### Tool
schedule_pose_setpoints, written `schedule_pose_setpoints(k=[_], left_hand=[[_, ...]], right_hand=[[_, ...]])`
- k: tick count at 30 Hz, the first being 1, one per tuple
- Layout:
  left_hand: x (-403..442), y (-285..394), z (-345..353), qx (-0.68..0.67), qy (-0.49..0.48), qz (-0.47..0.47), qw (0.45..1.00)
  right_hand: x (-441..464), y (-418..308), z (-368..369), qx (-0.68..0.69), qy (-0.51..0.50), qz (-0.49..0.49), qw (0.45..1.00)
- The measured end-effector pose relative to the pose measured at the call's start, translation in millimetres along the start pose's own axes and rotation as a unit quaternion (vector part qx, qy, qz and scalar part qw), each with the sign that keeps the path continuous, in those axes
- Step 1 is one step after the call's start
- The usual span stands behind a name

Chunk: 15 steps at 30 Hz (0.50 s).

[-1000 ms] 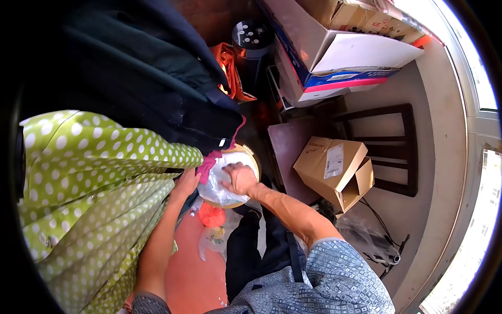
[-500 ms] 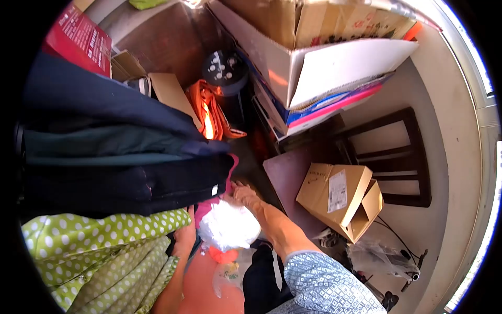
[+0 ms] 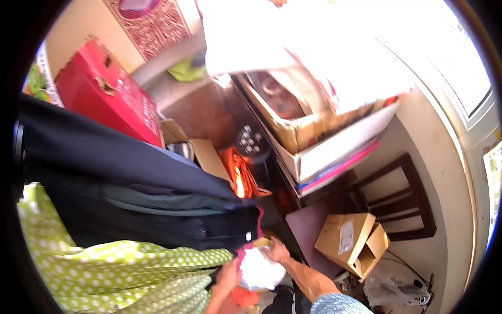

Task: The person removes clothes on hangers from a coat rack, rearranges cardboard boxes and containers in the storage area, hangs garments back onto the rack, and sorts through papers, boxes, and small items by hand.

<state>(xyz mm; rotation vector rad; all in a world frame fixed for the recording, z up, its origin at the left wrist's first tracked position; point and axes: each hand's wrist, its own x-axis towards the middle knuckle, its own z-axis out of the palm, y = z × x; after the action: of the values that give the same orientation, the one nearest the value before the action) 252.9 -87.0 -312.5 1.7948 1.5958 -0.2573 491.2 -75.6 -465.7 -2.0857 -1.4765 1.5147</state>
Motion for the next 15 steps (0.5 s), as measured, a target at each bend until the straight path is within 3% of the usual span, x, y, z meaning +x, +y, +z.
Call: schedule_pose_setpoints(k=[3, 6, 10, 15], left_hand=[[-24, 22, 11, -0.002, 0.099, 0.135, 0.986], [-45, 45, 13, -0.114, 0.125, 0.194, 0.966], [-73, 61, 25, -0.157, 0.163, 0.166, 0.96], [-97, 68, 18, -0.222, 0.14, 0.128, 0.957]], right_hand=[[-46, -3, -16, 0.075, 0.058, 0.03, 0.995], [-80, -7, -33, 0.101, 0.106, 0.03, 0.989], [-112, -28, -60, 0.164, 0.147, 0.001, 0.975], [-144, -111, -119, 0.251, 0.173, -0.038, 0.952]])
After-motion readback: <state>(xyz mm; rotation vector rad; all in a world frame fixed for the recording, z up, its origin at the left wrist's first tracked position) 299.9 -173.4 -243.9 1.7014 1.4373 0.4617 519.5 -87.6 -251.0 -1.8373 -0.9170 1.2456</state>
